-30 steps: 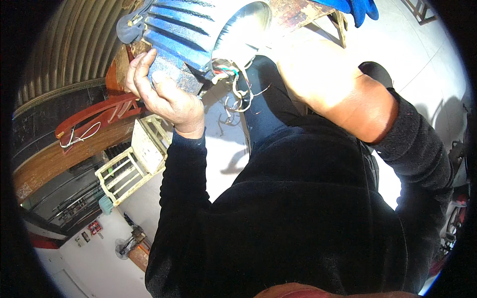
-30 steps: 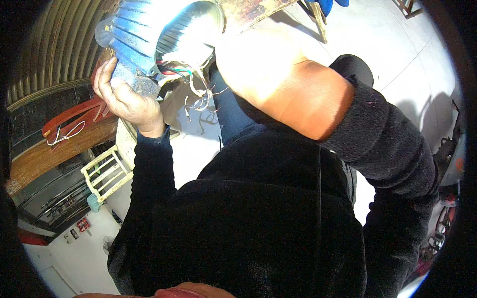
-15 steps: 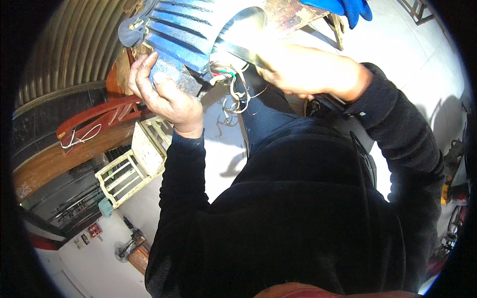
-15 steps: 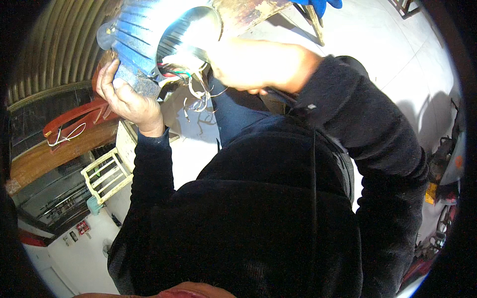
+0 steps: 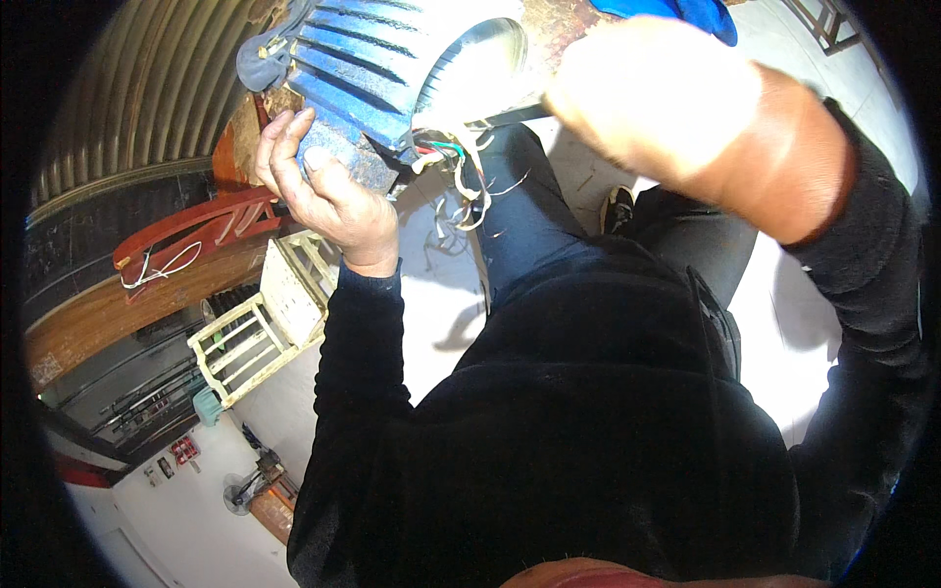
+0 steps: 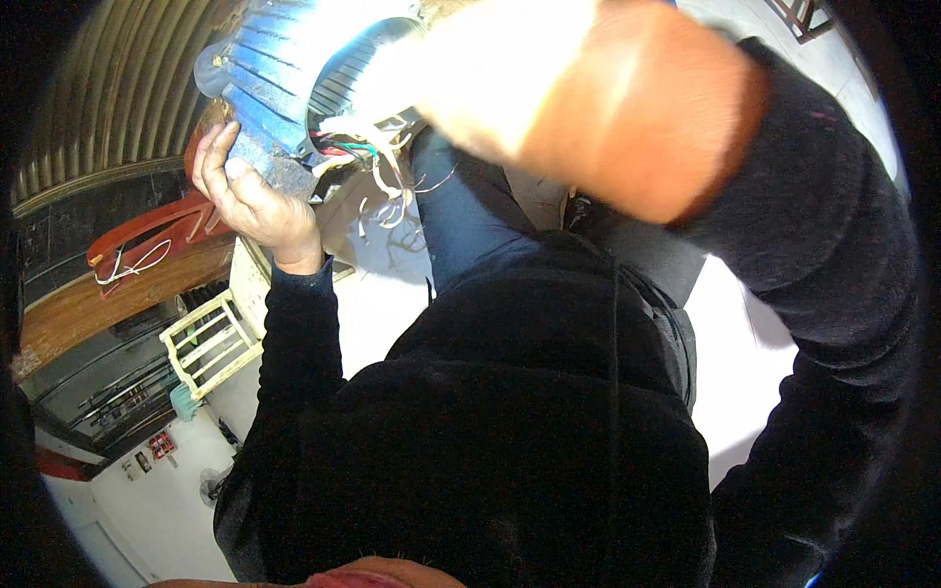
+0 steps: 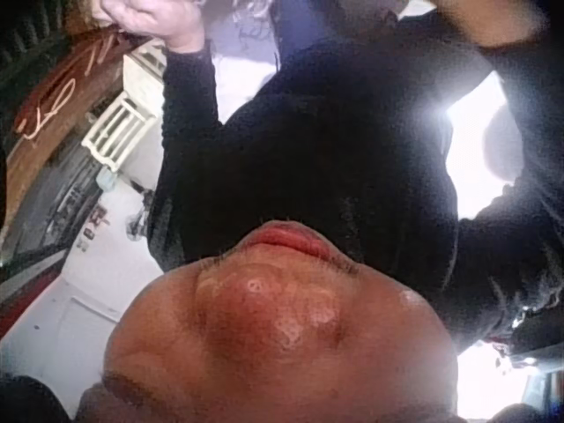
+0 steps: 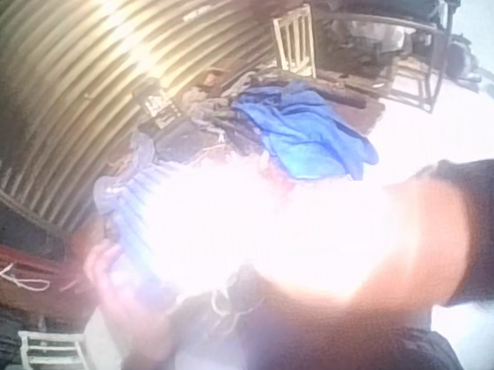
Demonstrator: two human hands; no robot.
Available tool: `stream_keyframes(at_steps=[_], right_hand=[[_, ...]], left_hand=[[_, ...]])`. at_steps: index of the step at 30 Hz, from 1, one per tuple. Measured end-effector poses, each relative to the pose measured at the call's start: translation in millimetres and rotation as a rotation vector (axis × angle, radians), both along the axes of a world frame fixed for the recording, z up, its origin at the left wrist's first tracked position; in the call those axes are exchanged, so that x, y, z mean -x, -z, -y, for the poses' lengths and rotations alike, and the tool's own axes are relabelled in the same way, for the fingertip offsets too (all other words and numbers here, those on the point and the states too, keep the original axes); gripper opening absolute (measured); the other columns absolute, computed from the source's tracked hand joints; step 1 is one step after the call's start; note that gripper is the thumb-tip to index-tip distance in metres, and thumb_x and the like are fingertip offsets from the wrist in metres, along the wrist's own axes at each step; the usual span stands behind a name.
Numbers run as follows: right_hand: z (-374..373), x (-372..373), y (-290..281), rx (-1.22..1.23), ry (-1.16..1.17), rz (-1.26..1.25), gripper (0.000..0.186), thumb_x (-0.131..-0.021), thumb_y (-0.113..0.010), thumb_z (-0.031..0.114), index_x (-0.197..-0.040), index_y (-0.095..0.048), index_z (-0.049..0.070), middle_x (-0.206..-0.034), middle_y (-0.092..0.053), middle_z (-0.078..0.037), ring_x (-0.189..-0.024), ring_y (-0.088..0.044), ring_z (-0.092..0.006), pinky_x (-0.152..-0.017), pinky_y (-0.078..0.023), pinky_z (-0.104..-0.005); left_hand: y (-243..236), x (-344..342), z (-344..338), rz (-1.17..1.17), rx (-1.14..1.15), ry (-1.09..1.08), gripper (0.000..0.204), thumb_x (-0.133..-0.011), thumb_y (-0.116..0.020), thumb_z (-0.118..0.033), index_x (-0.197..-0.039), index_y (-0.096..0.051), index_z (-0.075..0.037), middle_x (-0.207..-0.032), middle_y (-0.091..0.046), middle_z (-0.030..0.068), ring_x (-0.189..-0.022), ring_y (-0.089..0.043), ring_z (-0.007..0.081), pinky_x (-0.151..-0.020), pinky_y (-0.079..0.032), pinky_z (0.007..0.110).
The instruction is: The person works on a small blue electric motor on a cluttered workbench. They use pliers to strip and trim wires, then use a screwdriver to adjust components inside the motor housing. The person repeatedly repositions the motor and manipulates wires throughout the clip.
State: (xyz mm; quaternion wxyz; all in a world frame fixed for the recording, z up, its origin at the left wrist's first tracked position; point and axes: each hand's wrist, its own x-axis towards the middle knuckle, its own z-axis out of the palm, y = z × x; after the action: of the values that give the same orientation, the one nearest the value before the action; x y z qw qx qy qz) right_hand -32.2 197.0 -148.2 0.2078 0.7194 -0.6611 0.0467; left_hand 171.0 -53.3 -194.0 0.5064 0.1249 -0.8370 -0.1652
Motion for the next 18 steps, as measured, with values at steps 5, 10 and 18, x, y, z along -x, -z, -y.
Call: stream_keyframes(at_steps=[5,10,18], right_hand=[[-12,10,15,0.036,0.002,-0.076,0.023,-0.095,-0.076,0.010,-0.117,-0.071,0.006,-0.095,-0.073,-0.011,-0.090,-0.076,-0.0242,-0.086,-0.061,-0.0358],[-27,22,4,-0.207,-0.066,0.172,0.036,-0.089,-0.081,0.007,-0.123,-0.070,0.003,-0.099,-0.073,-0.013,-0.094,-0.074,-0.0246,-0.084,-0.062,-0.0363],[-43,15,-3,-0.488,0.040,0.624,0.018,-0.101,-0.072,0.019,-0.112,-0.071,0.006,-0.093,-0.067,-0.010,-0.090,-0.067,-0.0267,-0.083,-0.056,-0.0401]], left_hand=[[-1,4,0,0.013,0.064,-0.009,0.040,-0.095,-0.045,-0.013,-0.122,-0.068,0.008,-0.136,-0.057,0.0177,-0.134,-0.052,0.0309,-0.120,-0.038,0.050],[-4,5,-3,-0.007,0.051,-0.008,0.042,-0.096,-0.043,-0.014,-0.122,-0.068,0.009,-0.135,-0.059,0.0185,-0.135,-0.052,0.0318,-0.120,-0.038,0.051],[-2,4,-7,-0.027,-0.026,-0.003,0.042,-0.098,-0.043,-0.011,-0.125,-0.064,0.012,-0.138,-0.058,0.0230,-0.134,-0.055,0.0346,-0.119,-0.040,0.050]])
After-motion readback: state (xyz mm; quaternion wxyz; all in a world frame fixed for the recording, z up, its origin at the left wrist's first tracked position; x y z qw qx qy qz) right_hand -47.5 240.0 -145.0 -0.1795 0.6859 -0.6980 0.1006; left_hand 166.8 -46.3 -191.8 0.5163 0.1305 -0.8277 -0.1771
